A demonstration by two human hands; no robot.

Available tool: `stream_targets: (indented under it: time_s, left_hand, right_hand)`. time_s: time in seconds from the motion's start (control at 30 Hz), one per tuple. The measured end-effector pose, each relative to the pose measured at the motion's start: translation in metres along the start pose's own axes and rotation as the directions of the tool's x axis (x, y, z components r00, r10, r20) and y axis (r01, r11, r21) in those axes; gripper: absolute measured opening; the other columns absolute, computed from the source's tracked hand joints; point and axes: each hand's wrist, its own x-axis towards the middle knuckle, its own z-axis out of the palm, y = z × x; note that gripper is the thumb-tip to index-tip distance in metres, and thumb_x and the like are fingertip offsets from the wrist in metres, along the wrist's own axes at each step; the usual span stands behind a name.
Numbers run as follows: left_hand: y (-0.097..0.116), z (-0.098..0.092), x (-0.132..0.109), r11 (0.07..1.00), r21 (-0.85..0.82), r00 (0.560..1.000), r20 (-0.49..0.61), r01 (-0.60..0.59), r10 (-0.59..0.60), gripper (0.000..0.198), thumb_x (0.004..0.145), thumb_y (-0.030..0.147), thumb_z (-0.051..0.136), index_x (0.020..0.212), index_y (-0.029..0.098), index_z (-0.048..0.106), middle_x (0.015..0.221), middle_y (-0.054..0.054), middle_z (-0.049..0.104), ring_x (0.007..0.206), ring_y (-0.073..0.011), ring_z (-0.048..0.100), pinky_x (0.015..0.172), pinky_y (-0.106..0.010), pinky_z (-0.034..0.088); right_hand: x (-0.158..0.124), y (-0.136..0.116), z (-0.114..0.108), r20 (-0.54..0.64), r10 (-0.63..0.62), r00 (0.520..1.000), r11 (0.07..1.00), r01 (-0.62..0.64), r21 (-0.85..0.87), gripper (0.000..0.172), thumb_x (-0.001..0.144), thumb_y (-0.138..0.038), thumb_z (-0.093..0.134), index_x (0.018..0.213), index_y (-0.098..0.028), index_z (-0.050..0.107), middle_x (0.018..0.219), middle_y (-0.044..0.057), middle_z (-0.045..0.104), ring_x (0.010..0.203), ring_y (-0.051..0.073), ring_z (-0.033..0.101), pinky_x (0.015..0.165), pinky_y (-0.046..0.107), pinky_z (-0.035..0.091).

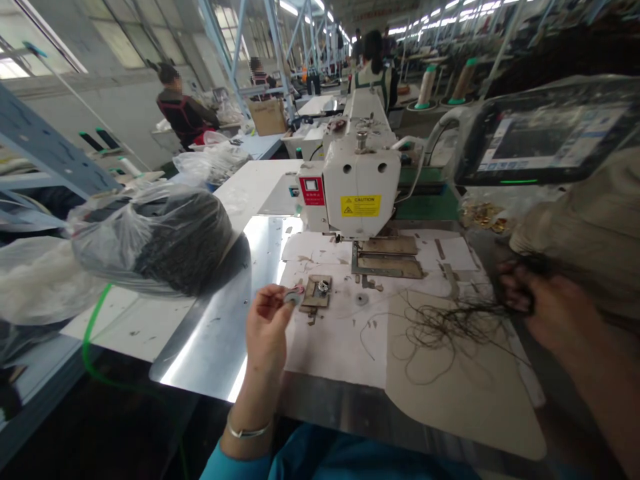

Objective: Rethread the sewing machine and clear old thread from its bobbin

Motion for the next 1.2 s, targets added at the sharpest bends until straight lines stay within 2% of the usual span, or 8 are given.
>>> stream_targets:
  time_s: [0.23, 0.33, 0.43, 0.57, 0.67, 0.87, 1.03, 1.2]
  left_hand:
    - [0.003, 0.069, -0.032, 0.995, 0.094, 0.94, 0.341, -0.027, -0.006, 0.02, 0.074, 0.019, 0.077, 0.088, 0.019, 0.063, 0.085, -0.001, 0.062, 0.083, -0.0156, 0.056, 0.081, -0.029, 0.045]
    - [0.007, 0.081, -0.033, 0.996, 0.069, 0.909, 0.417, -0.049, 0.016, 0.019, 0.076, 0.018, 0.075, 0.089, 0.02, 0.062, 0.086, -0.002, 0.062, 0.086, -0.0164, 0.055, 0.083, -0.03, 0.044]
    - [0.003, 0.095, -0.037, 0.998, 0.037, 0.879, 0.477, -0.046, 0.023, 0.02, 0.077, 0.018, 0.073, 0.091, 0.021, 0.06, 0.088, -0.001, 0.062, 0.087, -0.0163, 0.056, 0.083, -0.03, 0.044]
    - [-0.003, 0.118, -0.049, 0.995, 0.096, 0.869, 0.495, -0.035, -0.017, 0.02, 0.075, 0.016, 0.071, 0.091, 0.021, 0.061, 0.09, -0.002, 0.061, 0.086, -0.0171, 0.056, 0.083, -0.032, 0.044]
    - [-0.004, 0.118, -0.048, 0.997, 0.077, 0.878, 0.476, 0.01, -0.045, 0.022, 0.073, 0.016, 0.073, 0.092, 0.02, 0.062, 0.087, -0.002, 0.061, 0.084, -0.0162, 0.056, 0.081, -0.03, 0.045]
    - [0.005, 0.038, -0.009, 0.981, -0.142, 0.983, 0.148, 0.132, -0.111, 0.033, 0.062, 0.015, 0.078, 0.093, 0.02, 0.068, 0.079, 0.001, 0.064, 0.075, -0.0115, 0.058, 0.073, -0.022, 0.047]
    - [0.003, 0.033, -0.021, 0.989, 0.122, 0.989, 0.129, -0.084, 0.068, 0.026, 0.067, 0.012, 0.075, 0.091, 0.021, 0.068, 0.083, 0.001, 0.065, 0.081, -0.0143, 0.059, 0.079, -0.027, 0.047]
    - [-0.002, 0.098, -0.055, 0.933, 0.304, 0.884, 0.467, -0.194, 0.032, 0.025, 0.068, 0.009, 0.069, 0.089, 0.021, 0.063, 0.088, -0.003, 0.065, 0.088, -0.0207, 0.059, 0.084, -0.035, 0.044]
  right_hand:
    - [-0.047, -0.054, 0.008, 0.765, -0.251, 0.593, 0.496, 0.757, -0.424, 0.035, 0.089, -0.041, 0.057, 0.12, -0.033, 0.07, 0.123, 0.008, 0.071, 0.108, 0.039, 0.066, 0.089, 0.06, 0.049]
    - [-0.05, -0.083, -0.004, 0.509, -0.524, 0.683, 0.373, 0.721, -0.584, 0.028, 0.091, -0.047, 0.056, 0.106, -0.029, 0.072, 0.102, 0.009, 0.075, 0.09, 0.035, 0.067, 0.078, 0.054, 0.048]
    - [-0.055, -0.089, 0.021, 0.383, -0.359, 0.851, 0.816, 0.486, -0.314, 0.05, 0.087, -0.043, 0.065, 0.134, -0.032, 0.055, 0.073, 0.001, 0.061, 0.059, 0.02, 0.058, 0.055, 0.035, 0.047]
    - [-0.069, -0.064, 0.083, 0.774, -0.007, 0.633, 0.952, -0.231, 0.198, 0.047, 0.08, -0.042, 0.074, 0.12, -0.025, 0.056, 0.072, -0.004, 0.053, 0.05, 0.009, 0.046, 0.044, 0.022, 0.036]
    - [-0.073, -0.045, 0.096, 0.777, 0.059, 0.627, 0.857, -0.431, 0.283, 0.034, 0.085, -0.051, 0.069, 0.082, -0.019, 0.06, 0.055, -0.009, 0.03, 0.045, 0.005, 0.021, 0.041, 0.02, 0.017]
    - [-0.023, -0.019, 0.014, 0.266, 0.145, 0.953, 0.816, -0.267, 0.513, 0.013, 0.085, -0.038, 0.066, 0.087, -0.026, 0.062, 0.052, -0.01, 0.012, 0.046, 0.011, 0.005, 0.038, 0.024, 0.011]
    - [-0.028, -0.027, 0.015, 0.022, 0.084, 0.996, 0.852, -0.083, 0.518, 0.017, 0.083, -0.032, 0.071, 0.098, -0.027, 0.064, 0.071, -0.003, 0.056, 0.045, 0.007, 0.031, 0.04, 0.023, 0.027]
    - [-0.078, -0.045, 0.083, 0.819, 0.075, 0.568, 0.908, -0.379, 0.179, 0.029, 0.078, -0.041, 0.078, 0.097, -0.023, 0.066, 0.059, -0.005, 0.047, 0.047, 0.01, 0.038, 0.044, 0.024, 0.031]
